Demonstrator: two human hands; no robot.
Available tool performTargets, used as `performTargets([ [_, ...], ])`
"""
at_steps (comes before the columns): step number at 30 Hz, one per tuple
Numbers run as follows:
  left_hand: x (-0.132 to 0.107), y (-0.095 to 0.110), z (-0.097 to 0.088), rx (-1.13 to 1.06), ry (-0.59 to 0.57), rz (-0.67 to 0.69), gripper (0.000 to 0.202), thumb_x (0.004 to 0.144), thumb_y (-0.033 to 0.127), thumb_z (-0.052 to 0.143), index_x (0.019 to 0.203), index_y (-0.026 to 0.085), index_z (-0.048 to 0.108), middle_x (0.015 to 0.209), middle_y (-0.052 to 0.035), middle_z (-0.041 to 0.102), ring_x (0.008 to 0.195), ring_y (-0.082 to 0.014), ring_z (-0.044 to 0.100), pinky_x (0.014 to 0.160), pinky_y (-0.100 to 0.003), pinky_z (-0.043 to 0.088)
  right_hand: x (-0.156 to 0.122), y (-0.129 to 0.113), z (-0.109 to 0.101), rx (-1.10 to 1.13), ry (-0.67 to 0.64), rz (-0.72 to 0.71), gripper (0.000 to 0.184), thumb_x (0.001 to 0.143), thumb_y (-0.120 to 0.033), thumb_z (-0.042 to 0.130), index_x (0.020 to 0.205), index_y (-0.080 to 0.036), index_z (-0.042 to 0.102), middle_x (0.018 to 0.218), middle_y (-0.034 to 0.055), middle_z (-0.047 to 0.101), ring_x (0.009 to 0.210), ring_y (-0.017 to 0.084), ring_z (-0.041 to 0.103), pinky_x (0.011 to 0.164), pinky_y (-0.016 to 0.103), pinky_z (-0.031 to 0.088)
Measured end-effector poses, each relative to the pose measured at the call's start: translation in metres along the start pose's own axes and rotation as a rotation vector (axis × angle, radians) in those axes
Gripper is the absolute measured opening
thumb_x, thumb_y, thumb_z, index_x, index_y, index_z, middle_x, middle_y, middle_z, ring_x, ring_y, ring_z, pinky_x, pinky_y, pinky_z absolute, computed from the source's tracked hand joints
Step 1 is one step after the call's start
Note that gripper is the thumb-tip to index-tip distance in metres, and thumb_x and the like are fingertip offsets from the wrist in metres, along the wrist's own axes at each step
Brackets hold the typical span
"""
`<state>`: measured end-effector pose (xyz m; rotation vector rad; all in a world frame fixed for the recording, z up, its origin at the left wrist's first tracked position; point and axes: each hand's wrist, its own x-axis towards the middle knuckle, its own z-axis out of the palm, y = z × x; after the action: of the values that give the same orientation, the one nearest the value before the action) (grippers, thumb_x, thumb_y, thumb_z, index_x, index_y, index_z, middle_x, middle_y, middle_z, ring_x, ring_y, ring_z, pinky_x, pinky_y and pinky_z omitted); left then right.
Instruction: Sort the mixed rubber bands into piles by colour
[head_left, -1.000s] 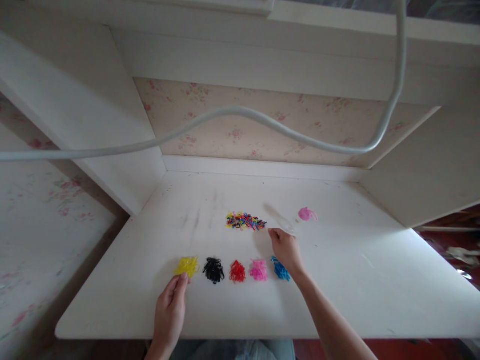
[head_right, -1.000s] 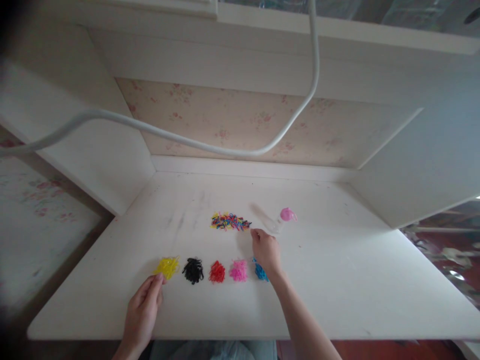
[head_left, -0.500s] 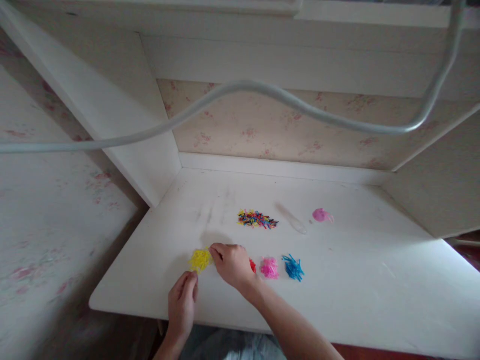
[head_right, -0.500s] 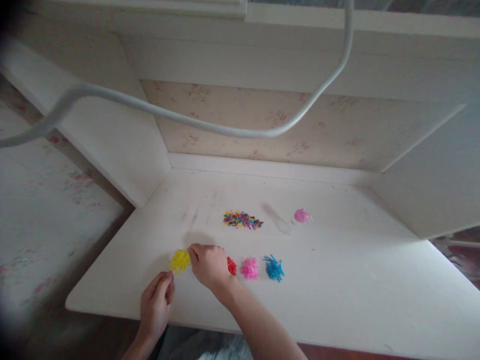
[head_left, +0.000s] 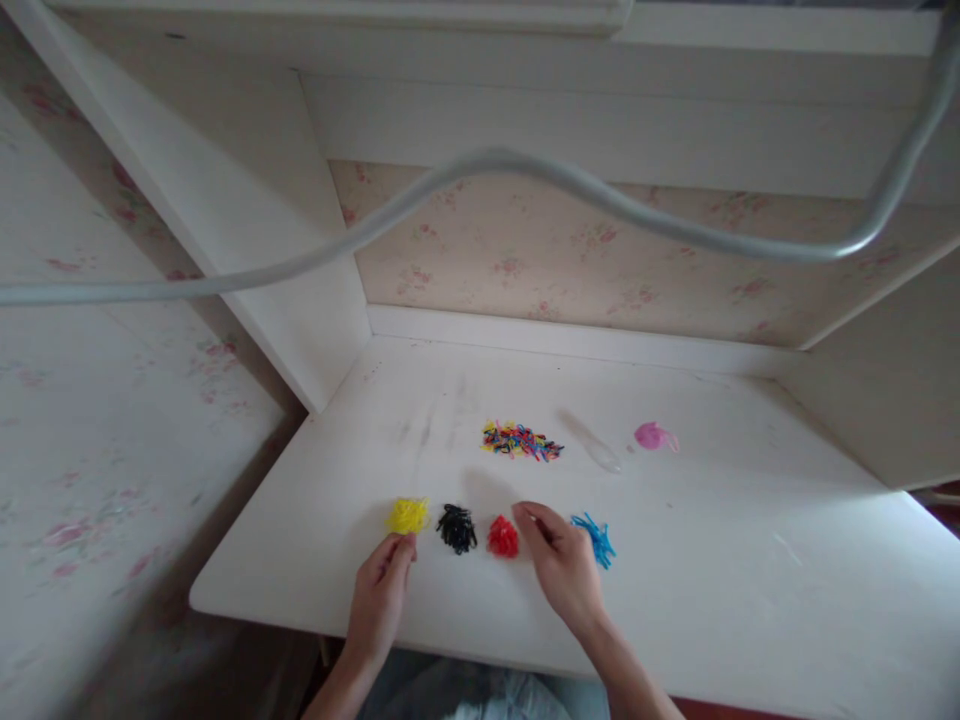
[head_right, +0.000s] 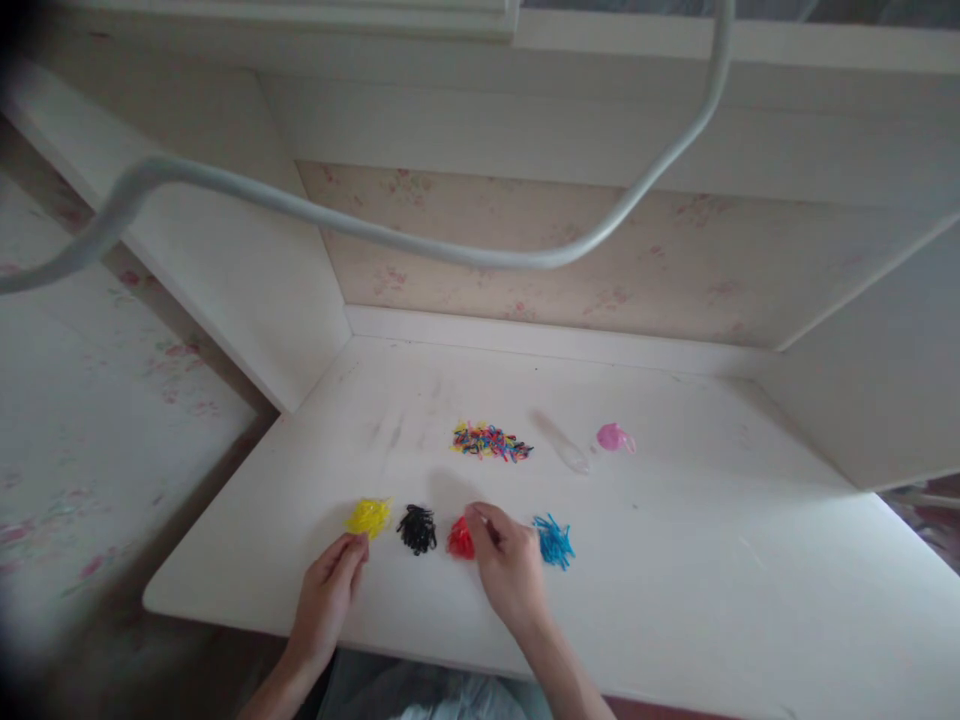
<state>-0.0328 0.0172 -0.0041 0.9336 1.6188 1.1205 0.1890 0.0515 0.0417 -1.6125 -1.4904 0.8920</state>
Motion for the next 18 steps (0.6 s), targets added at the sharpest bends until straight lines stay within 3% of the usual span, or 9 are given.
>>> performTargets([
  [2, 0.003, 0.013, 0.003, 0.162, -0.109, 0.059, 0.034, 0.08, 0.047, 0.05, 0.062, 0.018, 0.051, 0.051, 0.0058, 0.038, 0.049, -0.0089, 0.036, 0.048, -0.02, 0.028, -0.011, 0.028, -0.033, 0.082, 0.198, 0.117, 0.042, 0.079, -0.052, 0.052, 0.093, -0.015, 0.068, 0.075, 0.0035, 0.066, 0.063, 0.013, 0.055, 0.055, 0.02, 0.04],
  [5, 0.011, 0.04, 0.014, 0.404, -0.29, 0.203, 0.033, 0.082, 0.045, 0.046, 0.065, 0.019, 0.057, 0.055, 0.0029, 0.049, 0.054, -0.012, 0.046, 0.053, -0.021, 0.032, -0.032, 0.072, -0.072, 0.17, 0.609, 0.367, 0.051, 0.071, -0.057, 0.058, 0.097, -0.014, 0.066, 0.077, 0.0039, 0.065, 0.061, 0.013, 0.053, 0.053, 0.021, 0.041],
  [7, 0.021, 0.059, 0.026, 0.546, -0.332, 0.309, 0.033, 0.085, 0.044, 0.042, 0.069, 0.02, 0.059, 0.06, 0.0008, 0.056, 0.058, -0.0134, 0.051, 0.057, -0.022, 0.034, -0.046, 0.095, -0.085, 0.173, 0.716, 0.508, 0.055, 0.07, -0.06, 0.057, 0.098, -0.014, 0.066, 0.069, 0.0022, 0.062, 0.054, 0.012, 0.049, 0.047, 0.021, 0.038],
  [9, 0.035, 0.074, 0.04, 0.706, -0.33, 0.412, 0.031, 0.086, 0.041, 0.04, 0.076, 0.021, 0.062, 0.07, -0.0011, 0.062, 0.065, -0.0138, 0.056, 0.062, -0.022, 0.037, -0.055, 0.108, -0.088, 0.169, 0.733, 0.537, 0.054, 0.07, -0.061, 0.057, 0.098, -0.016, 0.066, 0.072, 0.0022, 0.063, 0.058, 0.013, 0.051, 0.05, 0.022, 0.039],
  [12, 0.058, 0.084, 0.063, 0.981, -0.304, 0.499, 0.025, 0.087, 0.037, 0.041, 0.088, 0.024, 0.063, 0.081, -0.0012, 0.065, 0.071, -0.0128, 0.058, 0.067, -0.022, 0.038, -0.058, 0.114, -0.082, 0.119, 0.65, 0.495, 0.053, 0.068, -0.062, 0.058, 0.097, -0.018, 0.067, 0.082, 0.003, 0.065, 0.068, 0.015, 0.055, 0.059, 0.023, 0.042],
  [18, 0.089, 0.075, 0.098, 1.12, -0.231, 0.518, 0.031, 0.086, 0.032, 0.045, 0.113, 0.022, 0.055, 0.113, -0.0072, 0.058, 0.086, -0.0156, 0.06, 0.073, -0.026, 0.041, -0.051, 0.113, -0.079, 0.124, 0.637, 0.462, 0.06, 0.069, -0.064, 0.056, 0.103, -0.016, 0.065, 0.085, 0.0048, 0.068, 0.07, 0.016, 0.056, 0.062, 0.023, 0.042],
])
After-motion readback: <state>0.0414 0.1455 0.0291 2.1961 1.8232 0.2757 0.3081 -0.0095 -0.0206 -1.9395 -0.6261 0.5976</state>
